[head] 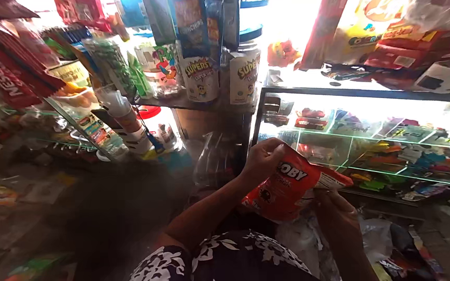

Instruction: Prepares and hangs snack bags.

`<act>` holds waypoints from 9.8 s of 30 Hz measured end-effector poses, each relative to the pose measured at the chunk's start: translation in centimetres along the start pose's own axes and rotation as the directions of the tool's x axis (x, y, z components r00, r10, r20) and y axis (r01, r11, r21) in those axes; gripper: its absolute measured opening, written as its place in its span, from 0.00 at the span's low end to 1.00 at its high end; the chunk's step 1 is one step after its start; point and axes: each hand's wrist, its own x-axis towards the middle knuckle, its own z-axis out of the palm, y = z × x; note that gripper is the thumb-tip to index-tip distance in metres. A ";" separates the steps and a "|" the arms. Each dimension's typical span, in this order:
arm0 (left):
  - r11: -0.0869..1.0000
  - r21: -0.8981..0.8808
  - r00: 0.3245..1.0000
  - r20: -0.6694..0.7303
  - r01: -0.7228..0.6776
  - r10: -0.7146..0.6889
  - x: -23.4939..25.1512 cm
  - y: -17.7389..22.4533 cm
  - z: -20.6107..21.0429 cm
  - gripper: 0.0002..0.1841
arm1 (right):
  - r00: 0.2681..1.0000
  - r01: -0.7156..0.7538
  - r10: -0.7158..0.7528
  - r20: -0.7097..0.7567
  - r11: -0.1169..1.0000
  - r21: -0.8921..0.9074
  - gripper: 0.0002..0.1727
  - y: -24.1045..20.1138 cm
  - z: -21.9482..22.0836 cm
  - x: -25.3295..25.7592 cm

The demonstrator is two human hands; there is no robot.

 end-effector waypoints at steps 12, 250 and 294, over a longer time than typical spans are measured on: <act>0.885 0.360 0.955 0.131 -0.295 0.265 -1.6 -1.7 0.4 0.08 | 0.970 0.198 -0.128 0.206 0.908 -0.370 0.14 -5.5 -0.7 0.4; 0.843 -0.107 0.758 0.508 0.527 -0.410 -4.6 -3.3 -2.2 0.12 | 0.894 -0.439 0.385 0.231 0.856 0.273 0.17 0.2 5.4 1.3; 0.945 0.141 0.942 0.205 -0.296 0.265 -6.3 -3.3 -1.7 0.11 | 0.964 0.112 -0.061 0.257 0.975 -0.189 0.07 -1.7 6.6 1.0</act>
